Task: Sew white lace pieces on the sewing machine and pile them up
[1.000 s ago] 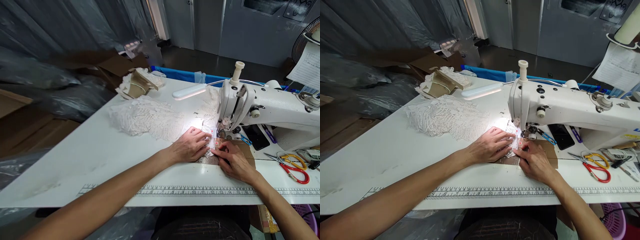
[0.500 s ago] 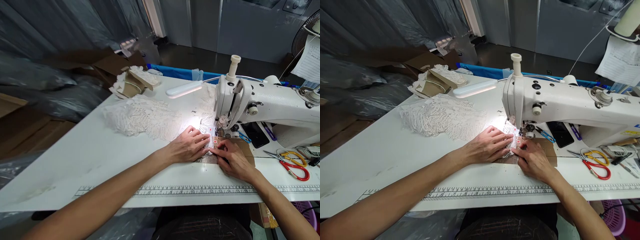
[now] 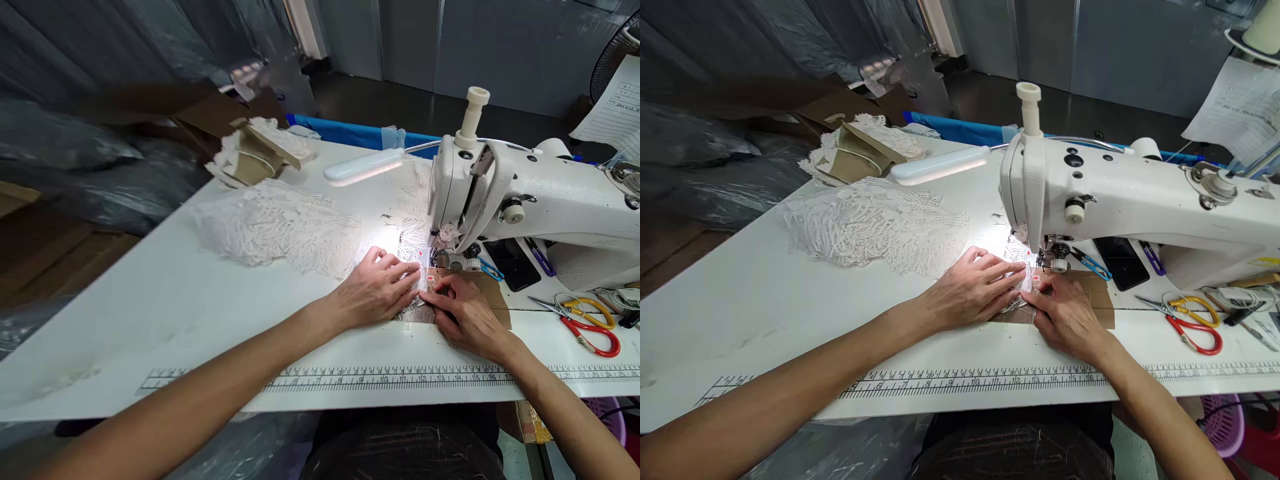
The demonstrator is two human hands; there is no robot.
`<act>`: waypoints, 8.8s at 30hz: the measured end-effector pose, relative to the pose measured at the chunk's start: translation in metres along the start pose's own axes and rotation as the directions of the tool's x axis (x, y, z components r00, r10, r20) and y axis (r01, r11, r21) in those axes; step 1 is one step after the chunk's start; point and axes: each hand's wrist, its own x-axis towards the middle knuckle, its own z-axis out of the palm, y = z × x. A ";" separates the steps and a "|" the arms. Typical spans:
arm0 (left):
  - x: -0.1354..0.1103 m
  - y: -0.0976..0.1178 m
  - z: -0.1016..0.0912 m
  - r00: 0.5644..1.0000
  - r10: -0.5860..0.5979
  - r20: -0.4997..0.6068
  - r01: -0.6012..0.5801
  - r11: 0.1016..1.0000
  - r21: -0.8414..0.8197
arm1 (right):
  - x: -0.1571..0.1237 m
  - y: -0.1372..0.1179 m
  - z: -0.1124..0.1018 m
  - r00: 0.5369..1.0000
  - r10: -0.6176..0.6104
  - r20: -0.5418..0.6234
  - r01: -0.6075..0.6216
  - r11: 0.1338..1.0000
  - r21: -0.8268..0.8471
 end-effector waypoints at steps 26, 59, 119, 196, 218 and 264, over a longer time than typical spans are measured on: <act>0.017 -0.011 0.003 0.985 0.060 0.160 -0.066 0.997 0.034 | 0.008 0.007 -0.008 0.996 0.086 -0.035 -0.087 0.995 -0.037; 0.014 -0.015 0.003 0.981 0.074 0.180 -0.069 0.997 -0.034 | 0.007 0.010 -0.011 0.994 -0.039 0.101 0.067 0.954 -0.294; 0.012 -0.016 0.004 0.987 0.081 0.142 -0.075 0.996 -0.051 | 0.007 0.001 -0.012 0.998 0.004 0.061 0.010 0.972 -0.235; 0.011 -0.025 0.016 0.995 0.012 0.104 0.020 0.955 -0.296 | 0.004 0.002 -0.002 0.997 0.051 -0.064 -0.061 0.985 -0.161; 0.013 -0.036 0.011 0.994 0.110 0.014 -0.094 0.899 -0.428 | 0.004 0.016 -0.011 0.962 0.200 -0.186 -0.175 0.974 0.141; 0.016 -0.022 0.025 0.997 0.045 -0.059 -0.060 0.955 -0.289 | 0.008 -0.001 -0.002 0.992 0.124 -0.019 -0.125 0.988 -0.091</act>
